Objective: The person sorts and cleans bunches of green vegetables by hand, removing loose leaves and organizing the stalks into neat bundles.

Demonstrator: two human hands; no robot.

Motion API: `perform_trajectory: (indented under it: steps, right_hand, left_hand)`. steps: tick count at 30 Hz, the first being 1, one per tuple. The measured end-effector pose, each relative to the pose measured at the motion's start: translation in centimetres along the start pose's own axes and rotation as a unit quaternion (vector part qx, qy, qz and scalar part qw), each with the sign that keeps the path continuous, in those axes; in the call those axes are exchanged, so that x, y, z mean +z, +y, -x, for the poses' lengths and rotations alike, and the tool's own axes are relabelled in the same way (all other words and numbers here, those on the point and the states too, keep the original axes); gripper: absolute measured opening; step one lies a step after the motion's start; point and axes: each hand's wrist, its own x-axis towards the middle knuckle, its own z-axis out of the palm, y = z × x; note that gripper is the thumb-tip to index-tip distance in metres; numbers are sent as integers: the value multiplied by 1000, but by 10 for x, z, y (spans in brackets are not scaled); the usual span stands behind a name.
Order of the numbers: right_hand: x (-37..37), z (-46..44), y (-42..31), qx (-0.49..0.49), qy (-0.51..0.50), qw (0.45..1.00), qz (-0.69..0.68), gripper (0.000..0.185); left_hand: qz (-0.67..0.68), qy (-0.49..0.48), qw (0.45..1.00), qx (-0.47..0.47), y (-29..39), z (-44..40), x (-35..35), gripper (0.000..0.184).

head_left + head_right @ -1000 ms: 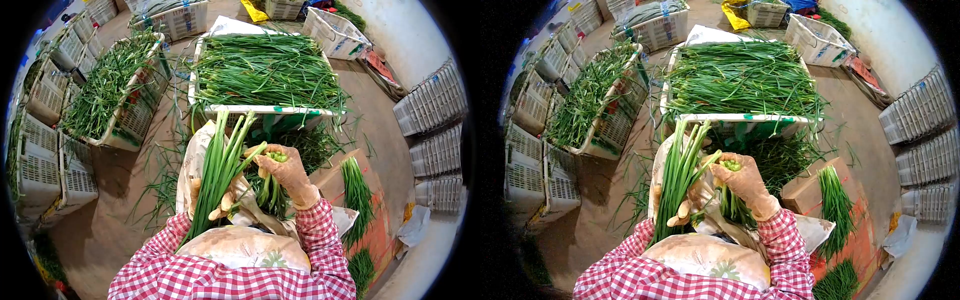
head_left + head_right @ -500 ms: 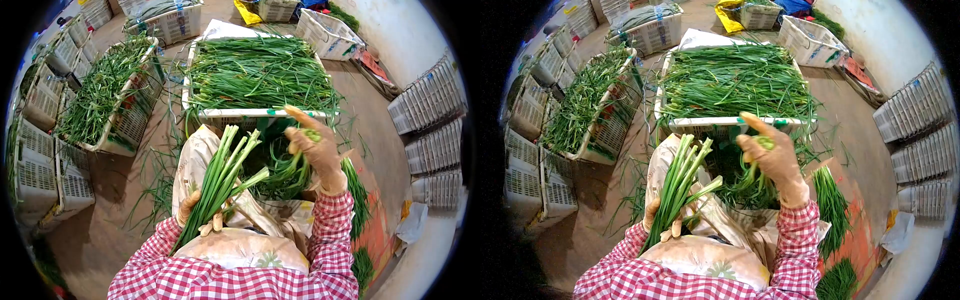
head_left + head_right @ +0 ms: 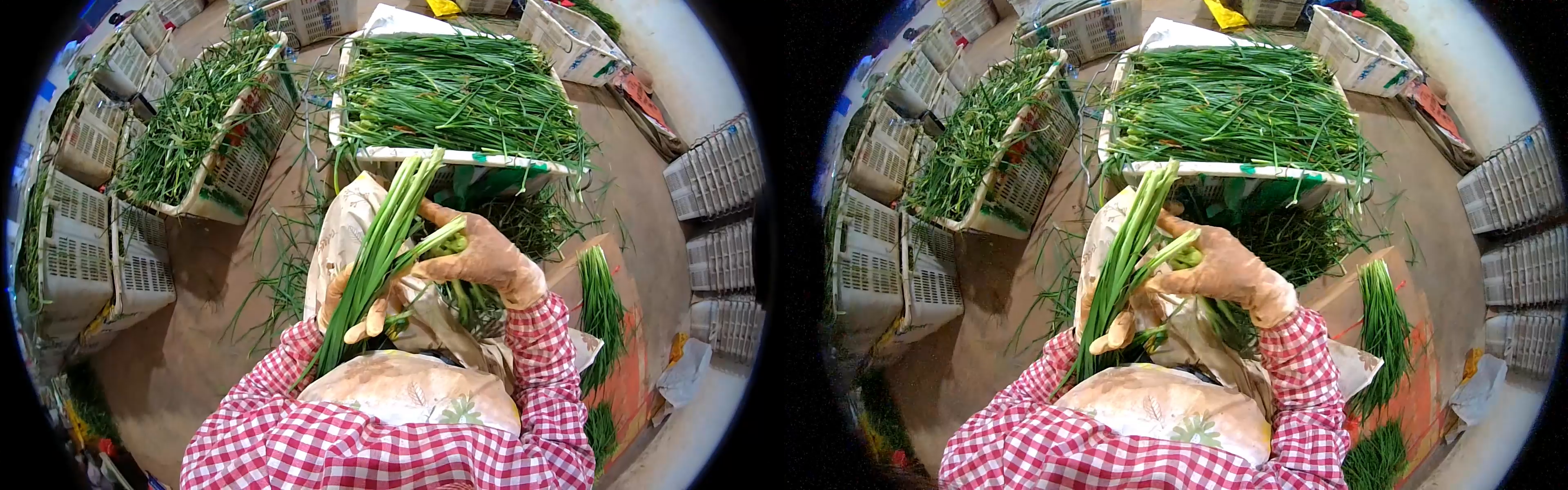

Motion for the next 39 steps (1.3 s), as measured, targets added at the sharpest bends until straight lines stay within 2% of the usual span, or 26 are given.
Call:
perform_trajectory:
  steps: [2,3,6,8,11,13,14,16,17,18,20,21,22,24,25,26,28,30,32,33,34,35,36,37,38,39]
  right_hand:
    - [2,2,-8,106,-6,994,20,58]
    - [6,2,2,85,36,995,45,39]
    - [8,7,13,28,42,997,61,33]
    - [10,11,15,8,71,990,121,31]
    - [7,15,24,23,87,987,136,30]
    - [2,15,27,38,83,968,232,29]
    - [2,17,26,43,83,968,233,29]
    - [1,18,21,30,138,923,358,31]
    - [0,17,28,19,167,911,377,29]
    - [-2,18,31,21,168,910,380,29]
    - [-7,19,33,18,153,896,416,26]
    - [-7,20,26,13,140,908,395,22]
    - [-7,24,11,155,87,936,305,22]
    - [-8,31,5,112,6,954,278,24]
    - [-13,32,10,13,-2,942,336,22]
    - [-22,35,5,11,-3,942,337,22]
    - [-43,38,-16,92,185,970,126,18]
    - [-74,49,-23,6,278,949,151,16]
    - [-87,55,-32,22,345,916,205,19]
    - [-89,52,-33,84,378,890,241,33]
    - [-91,48,-29,81,378,890,241,33]
    - [-93,45,-19,95,376,798,462,45]
    - [-93,41,-16,104,354,659,655,59]
    - [-90,42,-15,119,348,685,628,82]
    - [-84,44,-13,21,379,703,601,61]
    - [-75,46,-18,36,388,783,484,47]
  left_hand:
    - [-4,-44,999,-21,1,-9,1,49]
    - [-12,-66,997,-28,1,-13,-1,49]
    - [-62,-135,989,-4,2,-19,-12,48]
    - [-23,-52,998,-2,1,-18,-11,58]
    - [-130,112,985,36,0,-12,-8,77]
    - [-230,156,961,-8,5,-14,-10,85]
    - [-280,77,952,-93,11,-17,-9,86]
    - [-332,149,930,-43,7,-15,4,82]
    - [-361,169,914,-74,15,-20,12,71]
    - [-336,172,924,-62,16,-20,9,62]
    - [-190,188,963,-38,19,-13,-5,56]
    - [-176,232,957,13,17,-14,-9,51]
    - [-176,231,957,15,18,-15,-12,51]
    - [-123,112,986,18,19,-15,-15,46]
    - [-120,79,990,9,19,-14,-16,45]
    - [-122,79,989,10,21,-13,-19,45]
    - [-116,41,992,-12,24,-10,-17,44]
    - [-98,82,992,18,23,-4,-6,41]
    - [-215,159,963,24,29,4,-6,39]
    - [-226,145,963,19,30,3,-3,40]
    - [-228,143,963,19,30,2,0,40]
    - [-253,155,955,25,28,2,1,43]
    - [-279,166,945,30,28,0,5,51]
    - [-295,180,938,22,29,-1,12,52]
    - [-297,178,938,24,28,-3,16,52]
    - [-310,208,927,22,27,-3,18,52]
